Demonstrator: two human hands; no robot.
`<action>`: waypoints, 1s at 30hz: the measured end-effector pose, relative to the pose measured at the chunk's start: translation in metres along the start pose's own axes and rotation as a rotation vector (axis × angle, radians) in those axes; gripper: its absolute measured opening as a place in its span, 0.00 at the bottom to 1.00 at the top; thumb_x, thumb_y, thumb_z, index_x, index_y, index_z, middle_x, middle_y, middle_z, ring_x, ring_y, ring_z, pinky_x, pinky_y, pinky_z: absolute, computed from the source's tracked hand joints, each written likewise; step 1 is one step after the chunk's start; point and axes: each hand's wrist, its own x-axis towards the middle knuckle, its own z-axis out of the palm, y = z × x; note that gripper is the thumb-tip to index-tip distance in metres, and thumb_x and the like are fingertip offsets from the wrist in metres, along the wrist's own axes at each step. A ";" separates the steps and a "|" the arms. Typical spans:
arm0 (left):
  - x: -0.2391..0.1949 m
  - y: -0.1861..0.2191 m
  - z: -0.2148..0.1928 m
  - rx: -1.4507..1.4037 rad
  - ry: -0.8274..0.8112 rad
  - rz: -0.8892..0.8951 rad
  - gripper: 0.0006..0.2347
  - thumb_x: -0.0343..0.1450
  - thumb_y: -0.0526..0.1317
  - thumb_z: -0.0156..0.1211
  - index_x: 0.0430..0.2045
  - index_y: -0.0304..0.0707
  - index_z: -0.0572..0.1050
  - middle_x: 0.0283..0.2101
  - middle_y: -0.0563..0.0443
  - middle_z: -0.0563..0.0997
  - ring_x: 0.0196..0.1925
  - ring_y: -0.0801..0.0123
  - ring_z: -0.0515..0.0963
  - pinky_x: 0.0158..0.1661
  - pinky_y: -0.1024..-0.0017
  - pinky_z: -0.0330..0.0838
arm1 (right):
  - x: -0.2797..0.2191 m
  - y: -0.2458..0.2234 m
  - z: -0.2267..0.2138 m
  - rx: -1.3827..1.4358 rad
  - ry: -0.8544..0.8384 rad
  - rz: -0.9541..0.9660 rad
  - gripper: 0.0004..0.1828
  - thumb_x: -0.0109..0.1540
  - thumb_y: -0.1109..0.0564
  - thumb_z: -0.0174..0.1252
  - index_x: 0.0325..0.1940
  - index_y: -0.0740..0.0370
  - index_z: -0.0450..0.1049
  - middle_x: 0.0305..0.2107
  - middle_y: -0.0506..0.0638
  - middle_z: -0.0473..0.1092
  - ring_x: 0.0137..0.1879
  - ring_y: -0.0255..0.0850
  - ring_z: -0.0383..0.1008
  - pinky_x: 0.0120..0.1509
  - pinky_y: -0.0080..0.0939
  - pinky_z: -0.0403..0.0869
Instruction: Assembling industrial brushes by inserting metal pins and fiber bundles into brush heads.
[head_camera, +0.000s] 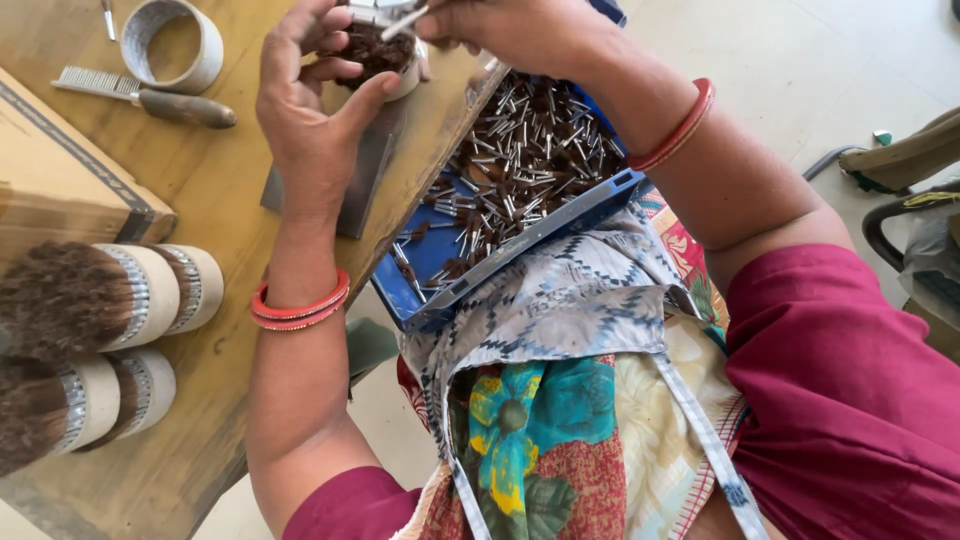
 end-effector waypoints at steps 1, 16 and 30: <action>0.001 0.002 0.005 -0.129 -0.035 -0.031 0.24 0.75 0.32 0.80 0.62 0.39 0.70 0.58 0.56 0.76 0.57 0.76 0.77 0.54 0.78 0.77 | -0.003 -0.029 0.005 -0.056 -0.057 0.004 0.12 0.69 0.52 0.62 0.53 0.60 0.79 0.35 0.51 0.79 0.38 0.42 0.79 0.41 0.40 0.76; -0.002 0.006 0.005 -0.352 0.058 -0.065 0.05 0.79 0.29 0.72 0.43 0.31 0.80 0.47 0.56 0.78 0.48 0.79 0.78 0.51 0.79 0.75 | -0.014 -0.035 0.055 0.639 0.030 -0.292 0.17 0.75 0.60 0.62 0.67 0.68 0.74 0.52 0.53 0.78 0.54 0.38 0.80 0.57 0.37 0.83; 0.001 0.027 0.004 -0.031 -0.026 0.012 0.10 0.78 0.38 0.74 0.50 0.37 0.82 0.51 0.54 0.74 0.50 0.78 0.74 0.51 0.78 0.75 | -0.011 -0.016 0.015 0.749 -0.104 -0.086 0.14 0.74 0.58 0.62 0.60 0.68 0.77 0.51 0.53 0.77 0.55 0.41 0.81 0.63 0.41 0.83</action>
